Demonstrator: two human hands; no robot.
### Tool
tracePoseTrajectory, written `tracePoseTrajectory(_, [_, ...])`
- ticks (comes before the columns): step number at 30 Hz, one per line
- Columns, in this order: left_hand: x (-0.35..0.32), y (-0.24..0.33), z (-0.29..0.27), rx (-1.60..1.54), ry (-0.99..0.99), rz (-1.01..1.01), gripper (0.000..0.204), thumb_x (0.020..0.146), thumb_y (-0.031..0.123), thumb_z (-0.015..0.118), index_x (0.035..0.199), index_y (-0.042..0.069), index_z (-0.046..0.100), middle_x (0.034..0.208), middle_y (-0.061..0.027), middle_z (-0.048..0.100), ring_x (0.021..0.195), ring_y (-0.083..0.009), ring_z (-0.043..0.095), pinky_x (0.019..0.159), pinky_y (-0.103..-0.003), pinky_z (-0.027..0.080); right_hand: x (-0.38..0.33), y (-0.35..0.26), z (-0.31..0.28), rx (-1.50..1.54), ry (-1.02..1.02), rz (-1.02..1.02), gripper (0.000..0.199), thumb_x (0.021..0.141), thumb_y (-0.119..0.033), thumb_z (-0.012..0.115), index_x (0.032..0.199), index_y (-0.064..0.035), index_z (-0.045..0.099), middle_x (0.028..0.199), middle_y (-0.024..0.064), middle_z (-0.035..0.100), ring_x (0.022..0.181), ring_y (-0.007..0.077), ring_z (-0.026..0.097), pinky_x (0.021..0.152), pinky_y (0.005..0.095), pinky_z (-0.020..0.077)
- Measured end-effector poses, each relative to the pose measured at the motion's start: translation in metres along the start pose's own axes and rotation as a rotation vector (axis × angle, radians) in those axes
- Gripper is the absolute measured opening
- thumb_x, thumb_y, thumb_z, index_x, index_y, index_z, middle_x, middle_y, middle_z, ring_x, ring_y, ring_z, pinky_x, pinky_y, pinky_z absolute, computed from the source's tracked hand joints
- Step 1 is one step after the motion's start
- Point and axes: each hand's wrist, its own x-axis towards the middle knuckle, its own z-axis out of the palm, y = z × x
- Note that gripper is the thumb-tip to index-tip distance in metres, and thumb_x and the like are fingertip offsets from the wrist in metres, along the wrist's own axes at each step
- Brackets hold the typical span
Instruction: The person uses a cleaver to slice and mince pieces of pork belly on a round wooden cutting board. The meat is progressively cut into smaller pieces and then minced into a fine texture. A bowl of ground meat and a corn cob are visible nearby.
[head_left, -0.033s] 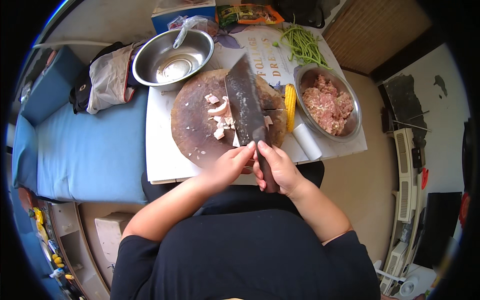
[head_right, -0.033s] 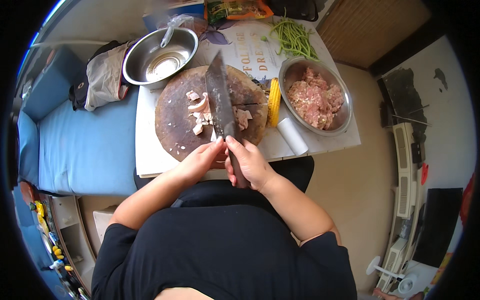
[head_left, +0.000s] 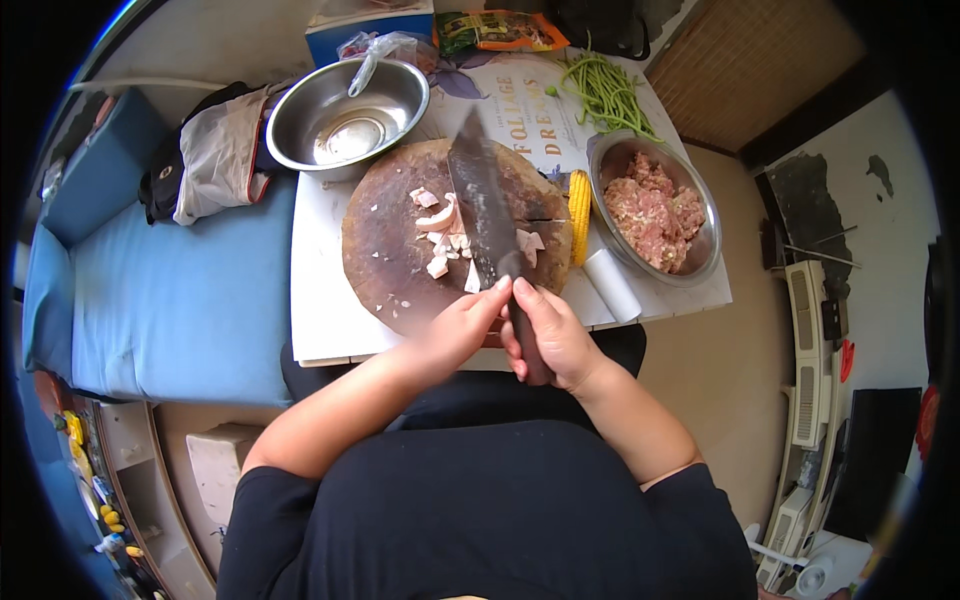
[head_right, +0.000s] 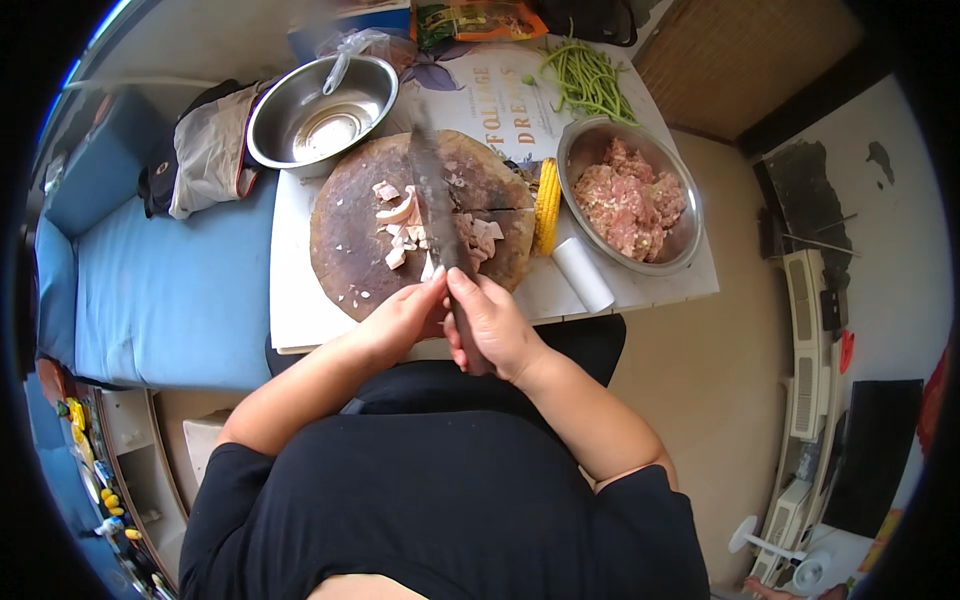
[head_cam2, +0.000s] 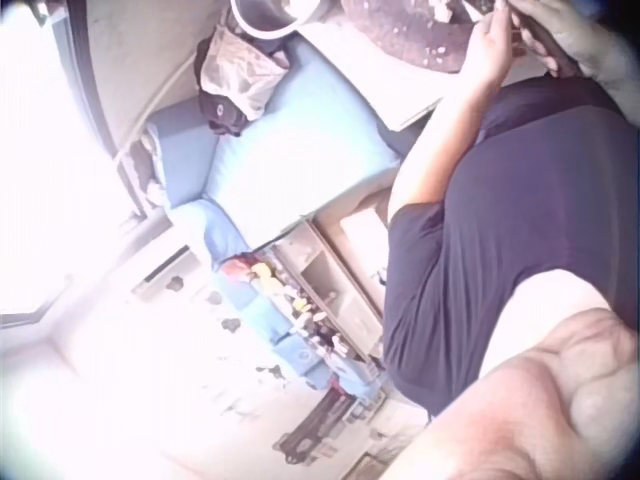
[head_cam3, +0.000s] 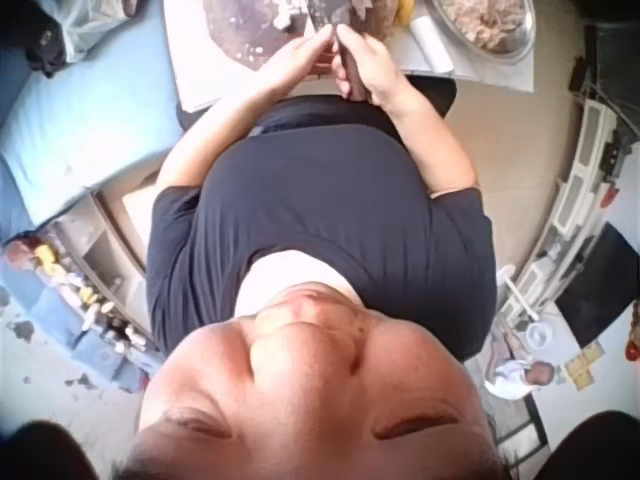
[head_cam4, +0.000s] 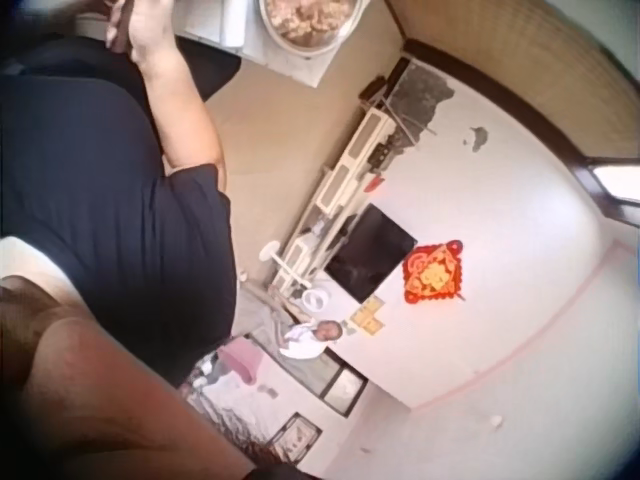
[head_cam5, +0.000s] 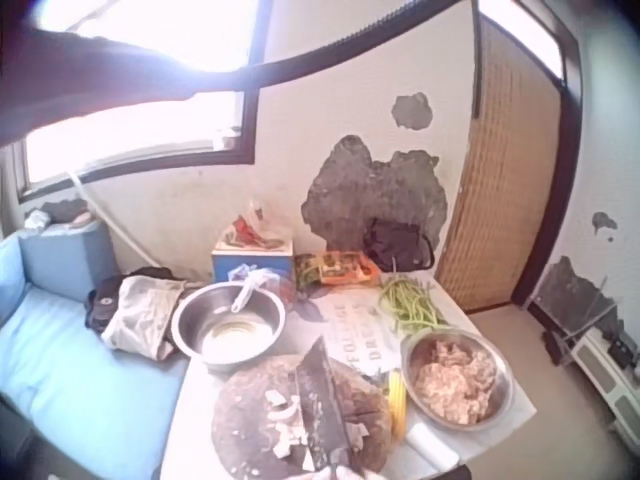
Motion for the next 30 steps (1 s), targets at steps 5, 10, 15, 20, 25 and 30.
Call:
tracePoseTrajectory(5, [-0.01, 0.021, 0.014, -0.091, 0.002, 0.126, 0.064, 0.096, 0.052, 0.027, 0.111, -0.004, 0.053, 0.075, -0.0173, 0.064, 0.045, -0.028, 0.059, 0.038, -0.031, 0.049, -0.011, -0.012, 0.023, -0.215, -0.13, -0.288, 0.028, 0.097, -0.032, 0.037, 0.103, -0.006, 0.044, 0.067, 0.0057, 0.053, 0.047, 0.0133, 0.051, 0.043, 0.0226, 0.0426])
tracePoseTrajectory(10, [-0.024, 0.02, -0.002, -0.337, 0.221, 0.068, 0.034, 0.086, 0.019, 0.058, 0.113, -0.002, 0.053, 0.103, -0.0162, 0.065, 0.095, -0.0257, 0.062, 0.079, -0.036, 0.052, -0.018, 0.007, 0.021, -0.303, -0.247, -0.093, 0.039, 0.095, -0.041, 0.044, 0.106, -0.0041, 0.046, 0.076, 0.0076, 0.058, 0.058, 0.0146, 0.058, 0.05, 0.0236, 0.047])
tracePoseTrajectory(15, [-0.046, 0.038, -0.026, -0.575, 0.34, -0.157, 0.017, 0.077, 0.011, 0.057, 0.091, 0.004, 0.05, 0.063, 0.0009, 0.044, 0.051, -0.0107, 0.042, 0.048, -0.026, 0.04, -0.028, 0.04, -0.02, -0.337, -0.036, -0.186, 0.035, 0.096, -0.038, 0.046, 0.1, -0.0038, 0.053, 0.074, 0.0032, 0.057, 0.061, 0.0098, 0.055, 0.055, 0.0208, 0.0441])
tracePoseTrajectory(20, [-0.074, 0.061, -0.024, -0.626, -0.026, 0.116, 0.021, 0.088, 0.026, 0.053, 0.088, 0.005, 0.052, 0.064, -0.0008, 0.047, 0.051, -0.01, 0.045, 0.045, -0.026, 0.04, -0.031, 0.058, -0.077, -0.248, 0.231, -0.244, 0.025, 0.097, -0.029, 0.047, 0.098, -0.0042, 0.053, 0.071, 0.0019, 0.055, 0.059, 0.0082, 0.052, 0.053, 0.0199, 0.0428])
tracePoseTrajectory(25, [-0.058, 0.038, -0.021, -0.387, 0.476, -0.057, 0.031, 0.091, 0.036, 0.054, 0.091, 0.006, 0.054, 0.069, -0.0014, 0.052, 0.053, -0.0096, 0.049, 0.046, -0.024, 0.044, -0.035, 0.072, -0.103, -0.279, 0.309, -0.264, 0.022, 0.096, -0.025, 0.048, 0.097, -0.0037, 0.054, 0.071, 0.002, 0.056, 0.058, 0.0084, 0.052, 0.054, 0.0205, 0.0424])
tracePoseTrajectory(30, [-0.061, 0.038, -0.027, -0.325, 0.572, -0.114, 0.022, 0.088, 0.027, 0.059, 0.09, 0.006, 0.055, 0.07, -0.0032, 0.054, 0.059, -0.0146, 0.053, 0.052, -0.029, 0.048, -0.04, 0.084, -0.133, -0.307, 0.437, -0.286, 0.018, 0.095, -0.019, 0.051, 0.092, -0.0012, 0.055, 0.07, 0.0021, 0.055, 0.058, 0.0082, 0.052, 0.055, 0.0224, 0.0446])
